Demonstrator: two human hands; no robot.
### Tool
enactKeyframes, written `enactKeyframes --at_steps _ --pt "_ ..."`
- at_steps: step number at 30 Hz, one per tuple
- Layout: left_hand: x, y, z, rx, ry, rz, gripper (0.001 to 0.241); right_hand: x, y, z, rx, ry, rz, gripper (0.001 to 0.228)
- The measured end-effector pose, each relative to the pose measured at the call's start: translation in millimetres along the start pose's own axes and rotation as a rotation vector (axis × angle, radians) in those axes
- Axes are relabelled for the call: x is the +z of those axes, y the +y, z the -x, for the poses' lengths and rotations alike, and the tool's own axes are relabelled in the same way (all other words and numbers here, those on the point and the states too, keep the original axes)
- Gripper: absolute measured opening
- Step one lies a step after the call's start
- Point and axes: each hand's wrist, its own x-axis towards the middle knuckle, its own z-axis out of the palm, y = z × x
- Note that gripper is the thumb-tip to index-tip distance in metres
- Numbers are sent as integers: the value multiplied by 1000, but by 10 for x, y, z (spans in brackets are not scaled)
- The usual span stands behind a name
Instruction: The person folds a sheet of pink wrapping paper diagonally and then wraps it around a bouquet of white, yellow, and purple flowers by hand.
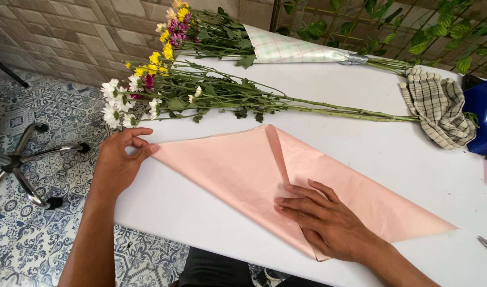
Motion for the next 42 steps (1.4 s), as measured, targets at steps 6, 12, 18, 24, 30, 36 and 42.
enactKeyframes --at_steps 6,12,18,24,30,36,42 --pt "17 21 8 -62 -2 -102 31 -2 -11 -6 46 -8 -9 48" --pt "34 -18 40 -41 6 -118 26 23 -4 21 63 -18 13 51" --pt "61 -61 39 -27 28 -151 23 42 8 38 68 -15 21 54" --pt "79 -118 41 -35 18 -157 21 23 -12 22 71 -7 38 54" --pt "123 16 166 261 226 -334 22 31 -17 30 71 -13 63 58" --pt "616 867 842 356 14 -57 42 29 -24 32 75 -25 61 57" --pt "862 1383 1135 816 -229 -172 48 51 3 49 67 -38 83 56"
